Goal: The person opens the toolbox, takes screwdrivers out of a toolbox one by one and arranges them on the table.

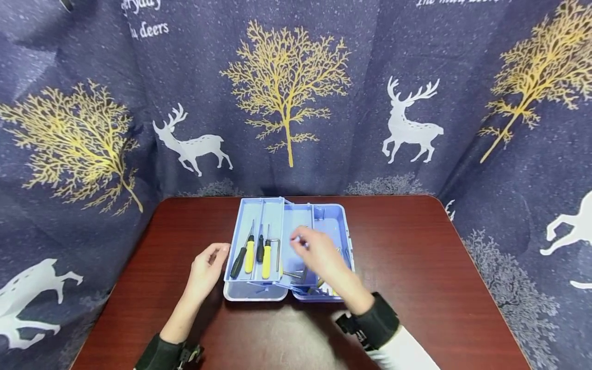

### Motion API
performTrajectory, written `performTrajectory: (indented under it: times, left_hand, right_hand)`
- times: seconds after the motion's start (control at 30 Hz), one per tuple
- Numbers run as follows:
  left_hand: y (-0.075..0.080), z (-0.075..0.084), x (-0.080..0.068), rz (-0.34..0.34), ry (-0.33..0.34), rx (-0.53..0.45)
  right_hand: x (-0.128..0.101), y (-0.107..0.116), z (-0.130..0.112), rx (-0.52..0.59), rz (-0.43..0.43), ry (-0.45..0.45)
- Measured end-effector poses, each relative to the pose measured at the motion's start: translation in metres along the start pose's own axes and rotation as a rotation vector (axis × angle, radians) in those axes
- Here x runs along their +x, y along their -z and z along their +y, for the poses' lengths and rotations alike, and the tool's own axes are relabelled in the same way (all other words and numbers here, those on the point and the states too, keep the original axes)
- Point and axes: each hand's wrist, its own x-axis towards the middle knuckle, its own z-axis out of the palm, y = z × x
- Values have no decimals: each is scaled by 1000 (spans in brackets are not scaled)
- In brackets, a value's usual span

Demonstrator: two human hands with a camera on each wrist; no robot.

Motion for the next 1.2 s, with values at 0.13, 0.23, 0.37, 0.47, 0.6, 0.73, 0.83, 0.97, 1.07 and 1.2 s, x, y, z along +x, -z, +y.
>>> performTrajectory:
  times: [0.13, 0.23, 0.37, 0.47, 0.6, 0.73, 0.83, 0.97, 1.07, 1.2]
  left_hand:
    - [-2, 3, -1, -31, 7, 22]
    - [-5, 1, -3, -52, 4, 31]
    - [-8, -2, -5, -65, -1, 23]
    - [-8, -3, -7, -69, 5, 12]
    - [-7, -3, -6, -84, 22, 7]
    - [-7, -2, -4, -101, 28, 16]
    - [-7, -2, -3, -114, 24, 10]
    - [-7, -2, -4, -118, 17, -2]
    - [-6, -2, -5, -110, 11, -3]
    - [-7, -4, -6, -114, 16, -7]
  right_hand:
    - [15, -27, -34, -23, -168, 71]
    - [22, -44, -45, -101, -205, 108]
    - [29, -56, -47, -197, -214, 106]
    - [31, -58, -48, -214, -231, 93]
    - [33, -56, -48, -213, -253, 74]
    - [35, -54, -48, -210, -281, 25]
    - [35, -52, -48, -197, -302, 2]
    - [35, -52, -46, -174, -315, -9]
    - [34, -54, -44, -180, -295, -1]
    - [32, -58, -39, -194, -233, 44]
